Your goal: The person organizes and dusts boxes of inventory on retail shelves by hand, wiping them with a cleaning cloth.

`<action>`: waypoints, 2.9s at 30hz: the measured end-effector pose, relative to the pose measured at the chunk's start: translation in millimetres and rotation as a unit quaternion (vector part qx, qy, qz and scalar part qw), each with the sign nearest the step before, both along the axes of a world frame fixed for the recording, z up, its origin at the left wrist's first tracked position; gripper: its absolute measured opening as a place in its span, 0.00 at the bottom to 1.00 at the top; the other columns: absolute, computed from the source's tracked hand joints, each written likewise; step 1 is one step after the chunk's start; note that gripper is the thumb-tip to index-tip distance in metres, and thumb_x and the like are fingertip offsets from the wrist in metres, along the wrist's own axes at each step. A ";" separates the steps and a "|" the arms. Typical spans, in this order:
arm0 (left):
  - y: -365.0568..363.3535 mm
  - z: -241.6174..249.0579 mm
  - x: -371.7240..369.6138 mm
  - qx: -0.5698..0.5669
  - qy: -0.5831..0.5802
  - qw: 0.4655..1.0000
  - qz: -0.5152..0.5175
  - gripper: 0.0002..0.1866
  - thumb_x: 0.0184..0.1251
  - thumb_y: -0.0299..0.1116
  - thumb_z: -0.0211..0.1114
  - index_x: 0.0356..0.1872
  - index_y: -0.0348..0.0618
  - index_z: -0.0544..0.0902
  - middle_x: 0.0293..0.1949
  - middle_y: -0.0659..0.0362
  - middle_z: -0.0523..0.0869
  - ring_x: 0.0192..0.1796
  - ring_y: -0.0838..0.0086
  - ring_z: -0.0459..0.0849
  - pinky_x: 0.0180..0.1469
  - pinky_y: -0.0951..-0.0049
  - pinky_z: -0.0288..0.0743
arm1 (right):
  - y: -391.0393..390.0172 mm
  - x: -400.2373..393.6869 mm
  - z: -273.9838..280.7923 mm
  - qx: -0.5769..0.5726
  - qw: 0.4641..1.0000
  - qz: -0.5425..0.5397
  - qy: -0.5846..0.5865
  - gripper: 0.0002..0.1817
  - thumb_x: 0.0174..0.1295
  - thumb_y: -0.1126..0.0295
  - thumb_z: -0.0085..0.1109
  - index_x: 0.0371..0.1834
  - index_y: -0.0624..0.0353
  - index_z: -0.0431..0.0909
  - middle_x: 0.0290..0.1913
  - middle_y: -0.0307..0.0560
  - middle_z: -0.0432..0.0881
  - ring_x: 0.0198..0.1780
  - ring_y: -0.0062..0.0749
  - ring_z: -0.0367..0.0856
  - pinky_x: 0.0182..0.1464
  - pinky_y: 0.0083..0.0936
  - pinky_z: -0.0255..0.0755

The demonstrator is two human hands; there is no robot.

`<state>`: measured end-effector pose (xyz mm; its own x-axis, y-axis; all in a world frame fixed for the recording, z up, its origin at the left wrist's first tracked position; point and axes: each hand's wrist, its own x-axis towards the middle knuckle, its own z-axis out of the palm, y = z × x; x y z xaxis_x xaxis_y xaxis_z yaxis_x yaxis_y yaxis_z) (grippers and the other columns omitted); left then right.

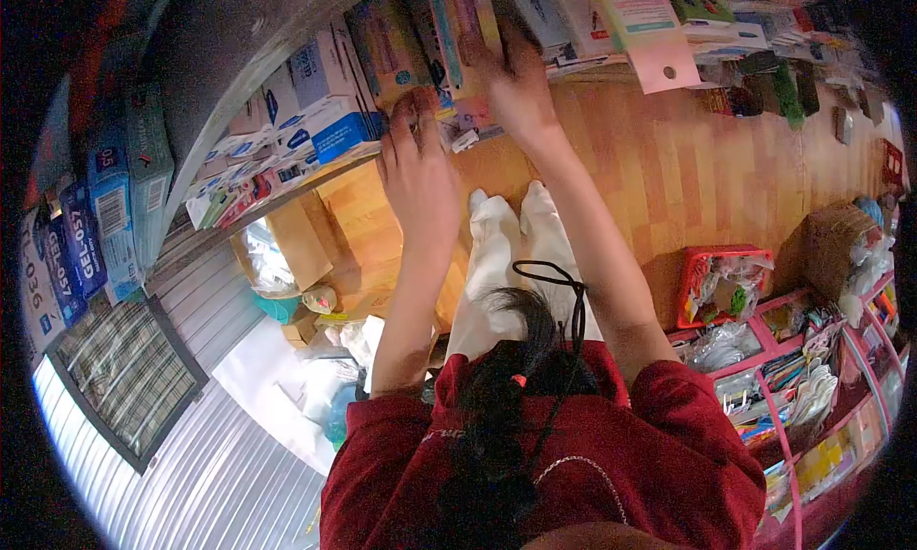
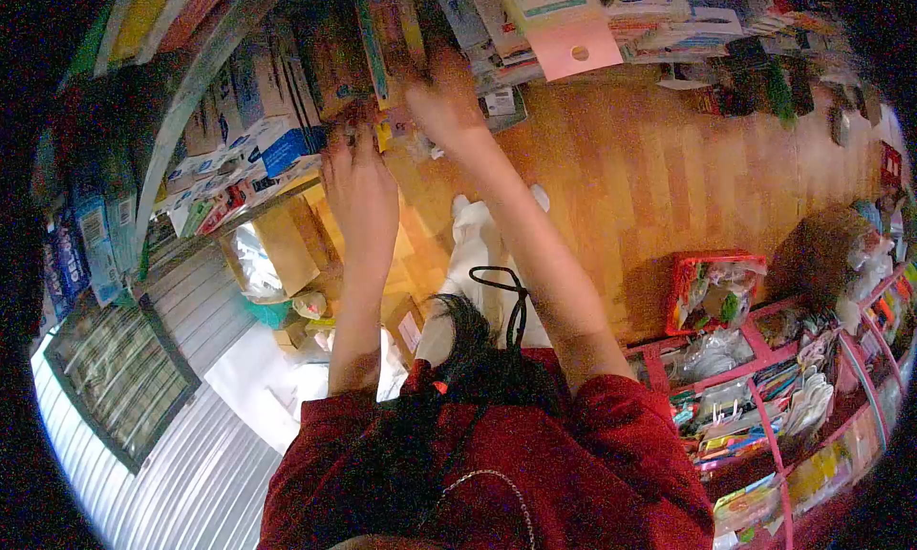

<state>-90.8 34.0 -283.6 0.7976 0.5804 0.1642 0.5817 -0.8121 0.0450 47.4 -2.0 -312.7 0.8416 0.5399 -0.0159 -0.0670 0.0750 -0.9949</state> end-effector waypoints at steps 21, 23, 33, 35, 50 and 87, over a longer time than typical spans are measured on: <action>-14.8 25.0 -17.5 -0.114 -0.188 0.975 -0.032 0.14 0.59 0.23 0.55 0.47 0.38 0.78 0.53 0.47 0.75 0.56 0.52 0.74 0.56 0.58 0.68 | 44.0 -5.8 31.4 -0.215 0.943 0.177 -0.179 0.19 0.59 0.58 0.53 0.38 0.65 0.80 0.39 0.66 0.80 0.43 0.57 0.80 0.44 0.44 0.75; -12.3 25.5 -14.8 -0.092 -0.182 0.978 -0.042 0.16 0.59 0.23 0.55 0.51 0.38 0.76 0.55 0.47 0.74 0.58 0.52 0.73 0.59 0.58 0.67 | 48.4 -7.5 30.6 -0.238 0.939 0.175 -0.176 0.19 0.60 0.58 0.53 0.40 0.65 0.80 0.40 0.67 0.80 0.43 0.58 0.79 0.43 0.44 0.75; -18.6 39.3 -16.9 -0.121 -0.218 0.966 -0.065 0.29 0.59 0.22 0.58 0.63 0.32 0.63 0.64 0.42 0.67 0.66 0.50 0.65 0.66 0.57 0.59 | -72.7 -47.3 89.6 -0.195 0.950 0.045 -0.238 0.19 0.58 0.65 0.58 0.53 0.53 0.74 0.38 0.50 0.77 0.34 0.46 0.80 0.33 0.36 0.74; -21.8 49.2 -22.1 -0.088 -0.215 0.969 -0.083 0.29 0.59 0.22 0.58 0.63 0.33 0.62 0.64 0.42 0.66 0.67 0.50 0.64 0.67 0.56 0.58 | -111.9 -30.2 112.0 -0.187 0.928 0.009 -0.323 0.19 0.54 0.68 0.62 0.51 0.54 0.76 0.39 0.48 0.77 0.36 0.44 0.78 0.36 0.33 0.73; -25.8 55.9 -41.5 -0.223 -0.221 0.947 -0.073 0.20 0.63 0.25 0.56 0.57 0.36 0.70 0.61 0.46 0.69 0.64 0.54 0.67 0.65 0.58 0.59 | -132.6 26.9 128.0 -0.336 0.859 -0.132 -0.363 0.15 0.62 0.63 0.56 0.45 0.63 0.78 0.31 0.50 0.77 0.32 0.42 0.77 0.36 0.31 0.73; -5.0 36.0 -46.8 -0.283 -0.242 0.926 -0.055 0.18 0.61 0.22 0.56 0.54 0.37 0.73 0.60 0.47 0.70 0.64 0.54 0.67 0.63 0.59 0.62 | -51.9 -25.3 115.0 -0.192 0.901 -0.110 -0.374 0.13 0.59 0.64 0.58 0.44 0.57 0.79 0.38 0.54 0.77 0.37 0.49 0.78 0.38 0.39 0.74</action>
<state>-137.6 28.9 -247.6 0.7696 0.6023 0.2119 0.2973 -0.6318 0.7158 22.1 -53.9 -197.7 0.7799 0.4340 0.4511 0.6081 -0.3541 -0.7106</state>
